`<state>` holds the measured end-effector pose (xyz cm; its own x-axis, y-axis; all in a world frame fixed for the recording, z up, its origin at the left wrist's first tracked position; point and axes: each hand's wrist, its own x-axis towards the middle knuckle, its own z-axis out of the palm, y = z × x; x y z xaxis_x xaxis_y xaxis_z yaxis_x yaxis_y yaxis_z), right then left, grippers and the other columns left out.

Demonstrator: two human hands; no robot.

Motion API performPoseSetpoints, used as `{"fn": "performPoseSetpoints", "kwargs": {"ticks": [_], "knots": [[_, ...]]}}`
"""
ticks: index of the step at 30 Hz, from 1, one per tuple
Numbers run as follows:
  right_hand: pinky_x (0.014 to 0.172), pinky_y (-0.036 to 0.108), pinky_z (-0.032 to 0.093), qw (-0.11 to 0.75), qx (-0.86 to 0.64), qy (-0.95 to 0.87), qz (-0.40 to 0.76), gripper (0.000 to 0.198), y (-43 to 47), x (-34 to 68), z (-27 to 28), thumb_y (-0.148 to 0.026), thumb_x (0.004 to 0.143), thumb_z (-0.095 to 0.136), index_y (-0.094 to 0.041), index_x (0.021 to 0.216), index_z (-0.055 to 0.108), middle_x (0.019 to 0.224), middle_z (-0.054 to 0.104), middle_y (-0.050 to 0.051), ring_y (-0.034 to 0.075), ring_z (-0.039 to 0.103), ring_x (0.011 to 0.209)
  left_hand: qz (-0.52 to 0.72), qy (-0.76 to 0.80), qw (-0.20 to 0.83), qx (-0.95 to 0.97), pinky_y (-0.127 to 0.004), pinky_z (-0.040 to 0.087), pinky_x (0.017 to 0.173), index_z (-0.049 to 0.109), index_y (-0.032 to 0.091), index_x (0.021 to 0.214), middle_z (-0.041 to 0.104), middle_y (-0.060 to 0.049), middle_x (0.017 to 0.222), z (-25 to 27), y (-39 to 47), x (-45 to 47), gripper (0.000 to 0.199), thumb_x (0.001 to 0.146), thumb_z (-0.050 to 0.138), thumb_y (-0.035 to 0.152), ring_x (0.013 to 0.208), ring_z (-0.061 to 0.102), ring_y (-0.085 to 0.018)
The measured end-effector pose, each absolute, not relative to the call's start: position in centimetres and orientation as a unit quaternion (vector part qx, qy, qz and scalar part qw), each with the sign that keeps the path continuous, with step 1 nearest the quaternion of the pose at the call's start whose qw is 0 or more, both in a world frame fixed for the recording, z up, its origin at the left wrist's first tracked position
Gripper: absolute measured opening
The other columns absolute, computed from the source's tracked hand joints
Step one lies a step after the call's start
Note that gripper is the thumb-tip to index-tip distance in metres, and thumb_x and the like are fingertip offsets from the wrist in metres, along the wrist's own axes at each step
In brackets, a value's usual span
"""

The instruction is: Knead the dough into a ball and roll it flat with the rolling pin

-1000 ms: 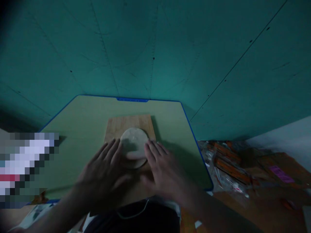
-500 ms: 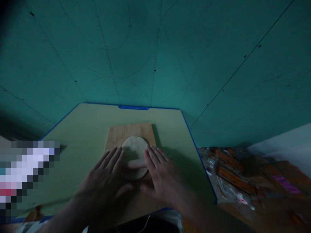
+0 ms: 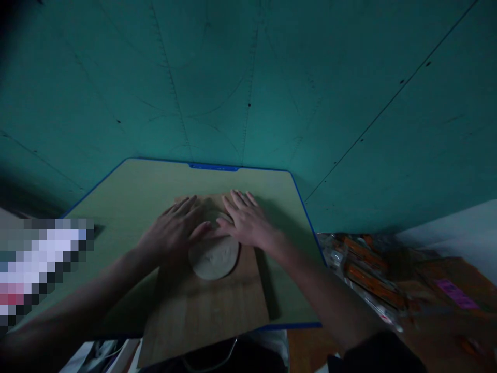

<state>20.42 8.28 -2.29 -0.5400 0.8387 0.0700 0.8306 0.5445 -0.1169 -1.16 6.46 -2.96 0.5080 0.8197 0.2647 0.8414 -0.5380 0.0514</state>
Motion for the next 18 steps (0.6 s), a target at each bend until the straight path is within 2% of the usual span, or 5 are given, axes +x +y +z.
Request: {"fn": "performPoseSetpoints", "kwargs": {"ticks": [4,7,10,14,18], "knots": [[0.122,0.056,0.025,0.141,-0.481,-0.865,0.007,0.058,8.6,20.7,-2.0,-0.041,0.100,0.044,-0.007,0.147,0.048,0.159,0.036,0.023,0.035,0.032,0.149,-0.131,-0.464,0.032,-0.876,-0.053,0.043,0.111,0.052,0.010,0.139,0.049,-0.024,0.150,-3.5,5.8,-1.6,0.061,0.100,0.042,0.056,0.142,0.043,-0.036],[0.117,0.057,0.036,0.255,-0.430,-0.866,0.008,0.047,5.3,22.1,-1.3,-0.032,0.099,0.040,-0.015,0.140,0.057,0.154,0.045,0.017,0.032,0.039,0.145,-0.136,-0.410,-0.002,-0.902,-0.049,0.044,0.113,0.049,0.011,0.141,0.045,-0.022,0.154,-4.1,4.0,-2.2,0.049,0.104,0.040,0.041,0.147,0.036,-0.032],[0.110,0.055,0.046,0.322,-0.410,-0.853,0.010,0.043,1.6,23.2,-0.8,-0.021,0.095,0.044,-0.023,0.136,0.060,0.142,0.058,0.012,0.030,0.050,0.137,-0.165,-0.431,-0.073,-0.884,-0.044,0.049,0.109,0.055,0.011,0.134,0.048,-0.020,0.152,-4.1,3.5,-2.6,0.043,0.105,0.032,0.035,0.142,0.045,-0.029],[0.109,0.051,0.049,0.212,-0.378,-0.900,0.053,0.043,-0.6,22.6,-1.6,-0.022,0.095,0.046,-0.013,0.134,0.059,0.145,0.056,0.017,0.029,0.047,0.140,-0.238,-0.515,-0.157,-0.808,-0.039,0.061,0.087,0.060,0.015,0.126,0.061,-0.017,0.140,-3.3,4.3,-3.2,0.045,0.104,0.033,0.044,0.114,0.069,-0.028],[0.117,0.053,0.039,0.136,-0.362,-0.918,0.088,0.042,-0.7,21.4,-2.7,-0.027,0.097,0.047,-0.011,0.134,0.059,0.152,0.049,0.017,0.030,0.039,0.145,-0.267,-0.551,-0.215,-0.761,-0.031,0.059,0.066,0.053,0.018,0.135,0.077,-0.010,0.104,-2.6,4.4,-3.6,0.045,0.102,0.035,0.043,0.083,0.074,-0.023]]}}
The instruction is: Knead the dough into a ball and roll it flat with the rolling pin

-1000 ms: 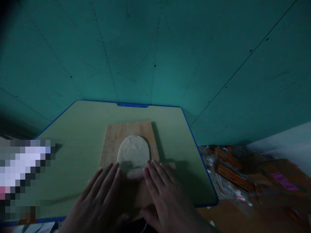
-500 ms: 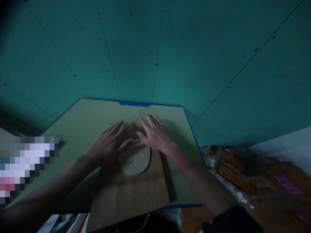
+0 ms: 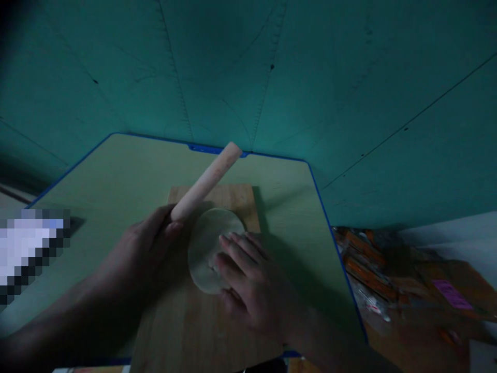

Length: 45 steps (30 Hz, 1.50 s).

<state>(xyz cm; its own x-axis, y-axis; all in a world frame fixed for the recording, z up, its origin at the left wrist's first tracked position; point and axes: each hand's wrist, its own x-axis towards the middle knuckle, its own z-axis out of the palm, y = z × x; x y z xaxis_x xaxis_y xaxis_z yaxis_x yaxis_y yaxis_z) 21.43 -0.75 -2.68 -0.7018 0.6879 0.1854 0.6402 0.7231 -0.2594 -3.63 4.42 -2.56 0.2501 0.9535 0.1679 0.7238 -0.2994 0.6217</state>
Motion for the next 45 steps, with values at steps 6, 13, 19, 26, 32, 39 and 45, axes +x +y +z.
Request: {"fn": "performPoseSetpoints", "kwargs": {"ticks": [6,13,19,26,32,39,45], "knots": [[0.119,0.053,0.036,0.081,-0.338,-0.933,0.091,0.047,-1.1,21.1,-2.4,-0.040,0.099,0.051,-0.014,0.137,0.057,0.153,0.048,0.015,0.031,0.039,0.145,0.233,0.529,0.215,0.788,-0.035,0.057,0.074,0.056,0.013,0.128,0.073,-0.012,0.105,-2.2,4.3,-3.2,0.040,0.102,0.036,0.037,0.084,0.070,-0.024],[0.122,0.049,0.032,0.061,-0.349,-0.924,0.141,0.040,-0.5,20.5,-1.3,-0.036,0.101,0.052,-0.016,0.135,0.059,0.151,0.052,0.011,0.027,0.042,0.143,0.211,0.525,0.166,0.807,-0.033,0.054,0.068,0.056,0.015,0.120,0.072,-0.010,0.097,-2.5,4.4,-2.8,0.033,0.101,0.036,0.032,0.079,0.069,-0.023],[0.122,0.048,0.032,0.134,-0.404,-0.890,0.165,0.050,-1.6,20.7,-2.2,-0.029,0.101,0.046,-0.009,0.147,0.045,0.157,0.044,0.015,0.025,0.032,0.149,0.180,0.564,0.157,0.791,-0.030,0.049,0.061,0.056,0.017,0.110,0.072,-0.009,0.089,-2.2,4.2,-2.8,0.030,0.101,0.034,0.034,0.073,0.069,-0.023],[0.125,0.056,0.022,0.063,-0.406,-0.905,0.109,0.064,-3.2,18.5,-2.6,-0.053,0.098,0.053,-0.014,0.148,0.045,0.159,0.041,0.014,0.031,0.028,0.150,0.176,0.568,0.156,0.789,-0.030,0.045,0.057,0.056,0.018,0.109,0.073,-0.010,0.089,-2.8,4.5,-3.0,0.031,0.101,0.032,0.035,0.071,0.070,-0.024],[0.122,0.052,0.031,0.071,-0.361,-0.921,0.131,0.062,-0.7,18.5,-0.8,-0.064,0.094,0.053,-0.017,0.132,0.061,0.144,0.059,0.012,0.030,0.045,0.141,0.195,0.588,0.187,0.762,-0.032,0.048,0.062,0.058,0.019,0.110,0.074,-0.010,0.090,-3.1,4.7,-3.3,0.034,0.098,0.034,0.040,0.075,0.070,-0.026],[0.124,0.051,0.027,0.098,-0.406,-0.904,0.095,0.070,0.9,17.4,-2.4,-0.058,0.101,0.041,-0.005,0.147,0.046,0.154,0.046,0.019,0.030,0.035,0.148,0.293,0.615,0.275,0.679,-0.032,0.047,0.060,0.060,0.019,0.108,0.072,-0.008,0.084,-3.3,4.9,-3.6,0.043,0.095,0.034,0.051,0.073,0.067,-0.025],[0.120,0.053,0.034,0.062,-0.398,-0.913,0.061,0.075,0.9,15.8,-2.4,-0.062,0.093,0.057,-0.008,0.145,0.049,0.151,0.049,0.021,0.034,0.042,0.143,0.267,0.652,0.226,0.673,-0.031,0.044,0.060,0.060,0.020,0.107,0.070,-0.008,0.084,-2.0,5.3,-5.3,0.041,0.093,0.036,0.050,0.075,0.067,-0.025]]}}
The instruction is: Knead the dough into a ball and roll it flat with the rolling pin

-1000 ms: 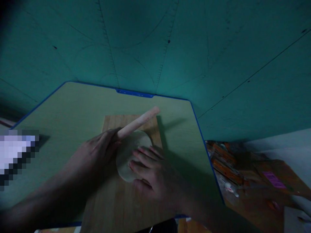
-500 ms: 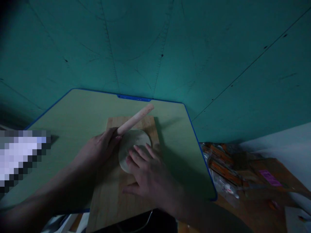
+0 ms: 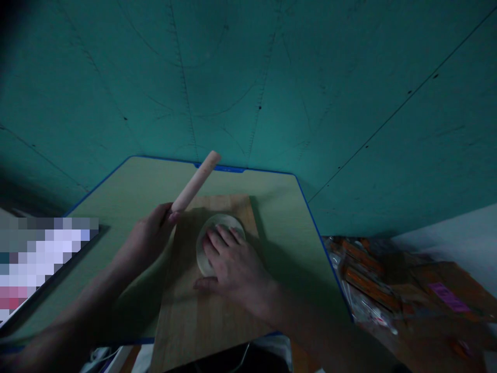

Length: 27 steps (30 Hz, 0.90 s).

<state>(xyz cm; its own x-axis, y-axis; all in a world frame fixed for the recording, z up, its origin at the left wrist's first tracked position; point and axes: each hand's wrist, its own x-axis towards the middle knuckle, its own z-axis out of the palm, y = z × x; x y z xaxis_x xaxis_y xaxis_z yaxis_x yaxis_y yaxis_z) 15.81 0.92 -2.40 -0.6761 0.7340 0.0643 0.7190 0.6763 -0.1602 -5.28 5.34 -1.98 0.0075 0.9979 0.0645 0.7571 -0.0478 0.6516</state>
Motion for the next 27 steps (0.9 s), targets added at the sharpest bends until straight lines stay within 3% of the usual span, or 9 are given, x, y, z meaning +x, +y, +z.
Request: {"fn": "performPoseSetpoints", "kwargs": {"ticks": [5,11,15,22,27], "knots": [[0.121,0.050,0.034,0.046,-0.420,-0.903,0.076,0.074,0.7,15.4,-2.4,-0.050,0.095,0.060,-0.003,0.149,0.042,0.157,0.039,0.023,0.034,0.035,0.147,0.196,0.702,0.100,0.677,-0.033,0.044,0.065,0.061,0.020,0.089,0.064,-0.010,0.084,-0.9,4.9,-8.3,0.042,0.093,0.031,0.049,0.073,0.063,-0.026],[0.126,0.050,0.022,0.062,-0.387,-0.912,0.122,0.084,1.2,14.9,-3.0,-0.055,0.096,0.053,0.001,0.154,0.030,0.162,0.026,0.024,0.033,0.021,0.153,0.153,0.719,0.151,0.661,-0.032,0.042,0.059,0.056,0.021,0.082,0.067,-0.010,0.079,-1.9,2.5,-9.6,0.038,0.098,0.029,0.042,0.069,0.063,-0.024],[0.127,0.050,0.017,0.071,-0.386,-0.912,0.119,0.084,1.3,14.0,-2.8,-0.054,0.097,0.052,0.004,0.154,0.030,0.162,0.025,0.026,0.035,0.020,0.153,0.159,0.724,0.158,0.652,-0.032,0.041,0.057,0.056,0.020,0.086,0.070,-0.011,0.084,-2.1,1.5,-9.2,0.037,0.099,0.030,0.043,0.073,0.066,-0.025],[0.125,0.051,0.024,0.073,-0.416,-0.898,0.122,0.074,0.3,17.6,-3.1,-0.052,0.101,0.044,-0.003,0.155,0.031,0.163,0.027,0.021,0.031,0.024,0.152,0.100,0.707,0.084,0.695,-0.034,0.045,0.066,0.067,0.017,0.098,0.067,-0.014,0.095,-1.8,0.3,-9.1,0.046,0.098,0.027,0.040,0.085,0.068,-0.028],[0.125,0.052,0.023,0.091,-0.455,-0.880,0.102,0.065,1.0,18.9,-2.8,-0.046,0.102,0.044,-0.006,0.153,0.038,0.161,0.033,0.019,0.030,0.026,0.152,0.051,0.728,0.085,0.678,-0.033,0.045,0.060,0.069,0.018,0.103,0.069,-0.016,0.100,-1.8,0.2,-8.7,0.048,0.099,0.027,0.043,0.084,0.070,-0.030]]}}
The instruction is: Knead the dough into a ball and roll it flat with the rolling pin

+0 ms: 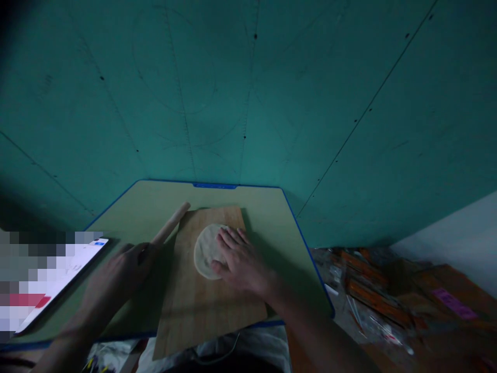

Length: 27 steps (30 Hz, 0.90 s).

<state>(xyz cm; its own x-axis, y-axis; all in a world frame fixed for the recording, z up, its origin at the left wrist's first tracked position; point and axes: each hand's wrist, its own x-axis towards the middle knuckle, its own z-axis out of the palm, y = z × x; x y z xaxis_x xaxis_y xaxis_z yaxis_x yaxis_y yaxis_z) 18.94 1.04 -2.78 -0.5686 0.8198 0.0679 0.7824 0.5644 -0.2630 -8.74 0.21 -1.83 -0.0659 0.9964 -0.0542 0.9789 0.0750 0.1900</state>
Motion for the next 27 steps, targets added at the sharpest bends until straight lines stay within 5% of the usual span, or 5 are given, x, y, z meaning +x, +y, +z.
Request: {"fn": "performPoseSetpoints", "kwargs": {"ticks": [13,22,27], "knots": [[0.124,0.048,0.028,0.119,-0.461,-0.873,0.103,0.054,1.2,19.2,-3.1,-0.041,0.102,0.046,-0.015,0.150,0.046,0.159,0.040,0.014,0.028,0.032,0.149,0.069,0.713,0.157,0.679,-0.031,0.048,0.058,0.071,0.022,0.110,0.077,-0.013,0.097,-2.2,0.3,-9.5,0.049,0.097,0.034,0.050,0.081,0.074,-0.029],[0.124,0.049,0.027,0.126,-0.444,-0.882,0.093,0.072,0.4,18.1,-3.9,-0.053,0.098,0.051,-0.006,0.152,0.041,0.159,0.038,0.018,0.031,0.032,0.149,0.057,0.690,0.217,0.689,-0.030,0.049,0.061,0.067,0.019,0.125,0.078,-0.009,0.089,-1.7,0.3,-8.7,0.052,0.095,0.033,0.046,0.075,0.074,-0.025],[0.122,0.051,0.032,0.127,-0.440,-0.884,0.097,0.063,-0.2,19.6,-3.1,-0.046,0.098,0.054,-0.012,0.151,0.044,0.156,0.045,0.017,0.030,0.038,0.146,0.051,0.690,0.158,0.705,-0.032,0.049,0.061,0.063,0.019,0.130,0.078,-0.010,0.094,-1.7,-0.4,-8.8,0.053,0.097,0.032,0.047,0.080,0.075,-0.028]]}}
